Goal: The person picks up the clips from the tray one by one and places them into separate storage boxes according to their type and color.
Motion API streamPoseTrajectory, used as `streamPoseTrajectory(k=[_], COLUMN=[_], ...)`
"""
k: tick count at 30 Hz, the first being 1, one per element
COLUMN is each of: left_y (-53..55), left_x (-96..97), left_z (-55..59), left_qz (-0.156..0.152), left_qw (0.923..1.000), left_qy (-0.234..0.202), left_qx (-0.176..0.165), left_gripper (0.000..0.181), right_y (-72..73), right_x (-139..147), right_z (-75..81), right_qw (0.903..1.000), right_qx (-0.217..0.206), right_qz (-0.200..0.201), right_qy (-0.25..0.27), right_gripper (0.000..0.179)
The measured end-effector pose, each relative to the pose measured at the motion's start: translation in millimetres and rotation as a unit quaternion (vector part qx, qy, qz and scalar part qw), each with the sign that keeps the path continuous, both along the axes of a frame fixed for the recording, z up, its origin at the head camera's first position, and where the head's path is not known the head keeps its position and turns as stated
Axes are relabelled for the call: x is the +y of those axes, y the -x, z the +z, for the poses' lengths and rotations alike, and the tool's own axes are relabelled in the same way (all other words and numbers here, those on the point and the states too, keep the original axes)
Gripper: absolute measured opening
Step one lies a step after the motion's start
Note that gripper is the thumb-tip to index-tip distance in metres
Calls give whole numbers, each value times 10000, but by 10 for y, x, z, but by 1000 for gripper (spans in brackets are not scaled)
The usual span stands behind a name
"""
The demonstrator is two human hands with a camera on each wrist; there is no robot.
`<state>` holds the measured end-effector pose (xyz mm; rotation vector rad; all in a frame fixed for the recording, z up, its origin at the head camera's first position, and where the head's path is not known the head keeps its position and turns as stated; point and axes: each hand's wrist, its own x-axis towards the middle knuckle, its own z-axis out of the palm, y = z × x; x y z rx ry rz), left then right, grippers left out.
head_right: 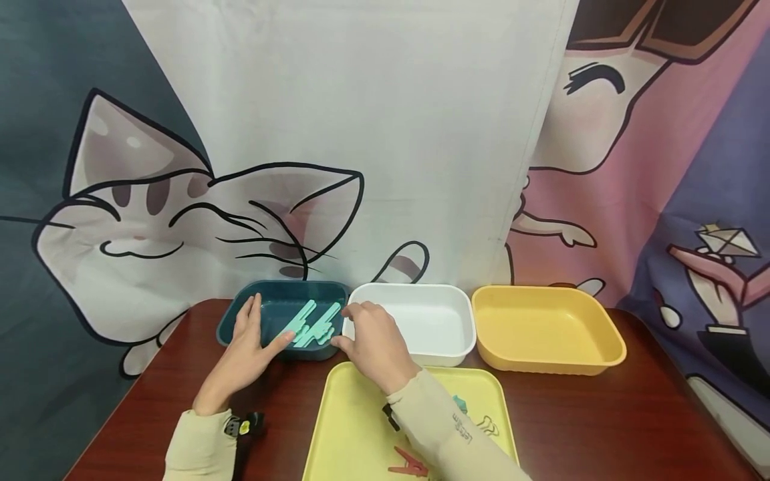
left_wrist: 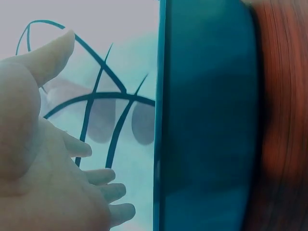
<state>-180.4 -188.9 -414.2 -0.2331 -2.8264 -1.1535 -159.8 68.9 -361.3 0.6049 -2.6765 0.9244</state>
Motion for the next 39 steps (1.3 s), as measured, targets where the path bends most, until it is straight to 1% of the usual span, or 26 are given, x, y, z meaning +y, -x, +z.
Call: streamPoseTrajectory(k=[5, 12, 18, 23, 31, 37, 39], left_y=[26, 62, 85, 87, 85, 90, 100], left_x=[99, 253, 384, 469, 625, 732, 769], left_z=[-3, -7, -16, -29, -49, -78, -90], left_qz=[-66, -154, -310, -390, -582, -782, -826], left_qw=[10000, 9997, 9994, 9990, 9982, 9969, 9965], left_qy=[45, 87, 5, -68, -5, 5, -35], left_qx=[-46, -181, -143, -188, -139, 99, 119], left_gripper=[107, 109, 107, 107, 104, 97, 96], right_y=[-33, -99, -157, -185, -240, -264, -263], right_x=[84, 199, 292, 355, 454, 528, 549], right_z=[-37, -79, -134, -181, -266, -329, -355], right_qw=[10000, 9997, 9993, 9987, 9972, 9957, 9951], right_qx=[-13, -167, -307, -436, -712, -904, -963], right_qz=[-24, -171, -229, -275, -207, -101, -58], right_qy=[-49, -38, -10, 36, -40, -174, -212], right_gripper=[37, 38, 37, 37, 40, 42, 41])
